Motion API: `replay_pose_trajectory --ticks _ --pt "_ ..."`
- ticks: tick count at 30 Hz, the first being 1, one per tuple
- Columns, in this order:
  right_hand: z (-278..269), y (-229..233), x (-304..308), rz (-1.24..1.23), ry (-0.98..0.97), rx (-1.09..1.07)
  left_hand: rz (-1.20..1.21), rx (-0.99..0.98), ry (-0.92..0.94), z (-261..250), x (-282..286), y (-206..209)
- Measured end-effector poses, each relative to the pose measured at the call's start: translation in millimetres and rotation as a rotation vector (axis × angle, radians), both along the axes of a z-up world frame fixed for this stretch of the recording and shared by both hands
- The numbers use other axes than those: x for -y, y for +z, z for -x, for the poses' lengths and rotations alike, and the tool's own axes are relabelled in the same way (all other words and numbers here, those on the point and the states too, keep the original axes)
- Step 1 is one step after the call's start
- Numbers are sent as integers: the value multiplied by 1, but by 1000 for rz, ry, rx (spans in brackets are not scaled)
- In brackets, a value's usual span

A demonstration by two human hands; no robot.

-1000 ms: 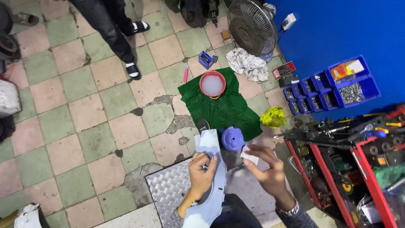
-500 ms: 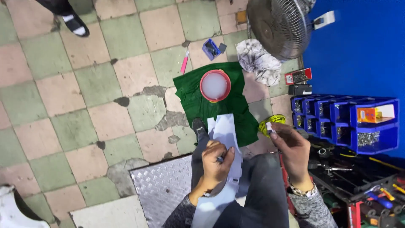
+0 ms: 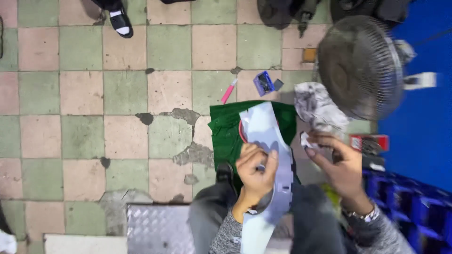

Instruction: The person sands a light blue motorcycle fairing with a white sanding block, then dips the block into a red bucket of water and continues sanding the part.

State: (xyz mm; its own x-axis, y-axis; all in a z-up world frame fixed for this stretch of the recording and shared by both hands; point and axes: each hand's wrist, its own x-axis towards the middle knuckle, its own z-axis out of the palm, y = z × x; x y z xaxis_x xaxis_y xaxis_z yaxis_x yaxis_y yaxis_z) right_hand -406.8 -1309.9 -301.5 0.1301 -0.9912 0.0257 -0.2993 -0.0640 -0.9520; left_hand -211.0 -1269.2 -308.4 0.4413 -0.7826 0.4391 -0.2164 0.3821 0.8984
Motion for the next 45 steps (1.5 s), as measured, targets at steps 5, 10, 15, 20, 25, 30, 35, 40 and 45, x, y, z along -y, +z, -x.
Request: replay_pose_trajectory --ticks 5,10,15,20,25,30,35,40,45 --pt "23 -186 76 74 115 -83 16 82 226 8 45 -200" --pt "10 -323 116 530 378 -17 77 11 370 4 46 -364" --pt "25 -442 105 564 384 -181 102 -89 464 9 31 -453" --pt "44 -463 71 553 471 -453 191 -84 504 18 21 -429" --pt "41 -438 51 306 605 -751 139 -125 508 36 -2 -411" --pt "32 -435 37 284 642 -904 115 -76 501 49 -29 -418" --pt "26 -426 24 314 683 -1013 147 -103 480 66 -61 -403" --pt "18 -405 16 260 732 -977 74 -131 490 77 -85 -391" --pt "9 -393 11 333 743 -1013 18 -147 490 65 -100 -439"
